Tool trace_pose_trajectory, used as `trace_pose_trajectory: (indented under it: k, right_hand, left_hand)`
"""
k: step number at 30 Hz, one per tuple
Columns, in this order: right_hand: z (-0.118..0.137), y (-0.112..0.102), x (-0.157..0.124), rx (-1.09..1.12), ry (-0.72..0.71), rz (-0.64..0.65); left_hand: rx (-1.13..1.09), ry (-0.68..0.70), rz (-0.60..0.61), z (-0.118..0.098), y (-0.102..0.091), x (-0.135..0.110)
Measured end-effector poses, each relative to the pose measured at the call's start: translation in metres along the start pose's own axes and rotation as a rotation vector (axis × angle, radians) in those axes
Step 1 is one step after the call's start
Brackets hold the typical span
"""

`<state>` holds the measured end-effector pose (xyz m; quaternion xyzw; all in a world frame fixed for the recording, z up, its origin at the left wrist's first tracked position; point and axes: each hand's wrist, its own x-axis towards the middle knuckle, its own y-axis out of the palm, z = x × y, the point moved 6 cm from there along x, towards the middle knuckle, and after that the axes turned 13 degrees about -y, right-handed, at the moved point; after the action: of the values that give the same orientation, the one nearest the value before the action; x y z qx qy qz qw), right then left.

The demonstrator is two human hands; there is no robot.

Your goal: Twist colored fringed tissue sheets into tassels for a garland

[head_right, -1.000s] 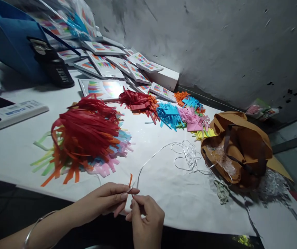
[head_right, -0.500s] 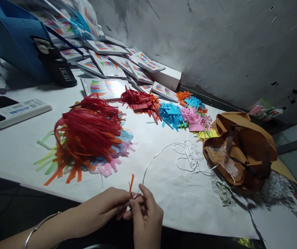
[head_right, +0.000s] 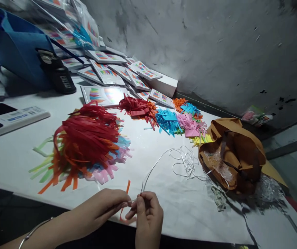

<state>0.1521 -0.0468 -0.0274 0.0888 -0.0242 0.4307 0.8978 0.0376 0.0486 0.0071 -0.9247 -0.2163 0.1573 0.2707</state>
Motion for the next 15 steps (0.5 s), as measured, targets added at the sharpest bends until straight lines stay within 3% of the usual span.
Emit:
trace_pose_trajectory:
  k: [3, 5, 11, 15]
  right_hand:
    - [0.003, -0.007, 0.015, -0.012, -0.047, 0.063]
    - [0.007, -0.017, 0.027, -0.031, -0.085, 0.018]
    - [0.029, -0.077, 0.066, 0.074, -0.233, -0.436]
    - [0.047, -0.130, 0.090, 0.122, -0.293, -0.552]
  left_hand:
    - [0.103, 0.034, -0.024, -0.002, 0.000, 0.006]
    - [0.131, 0.059, -0.035, -0.002, -0.001, 0.011]
    - [0.231, 0.039, -0.047, 0.006, -0.008, 0.028]
    - [0.309, -0.042, -0.124, 0.018, -0.028, 0.039]
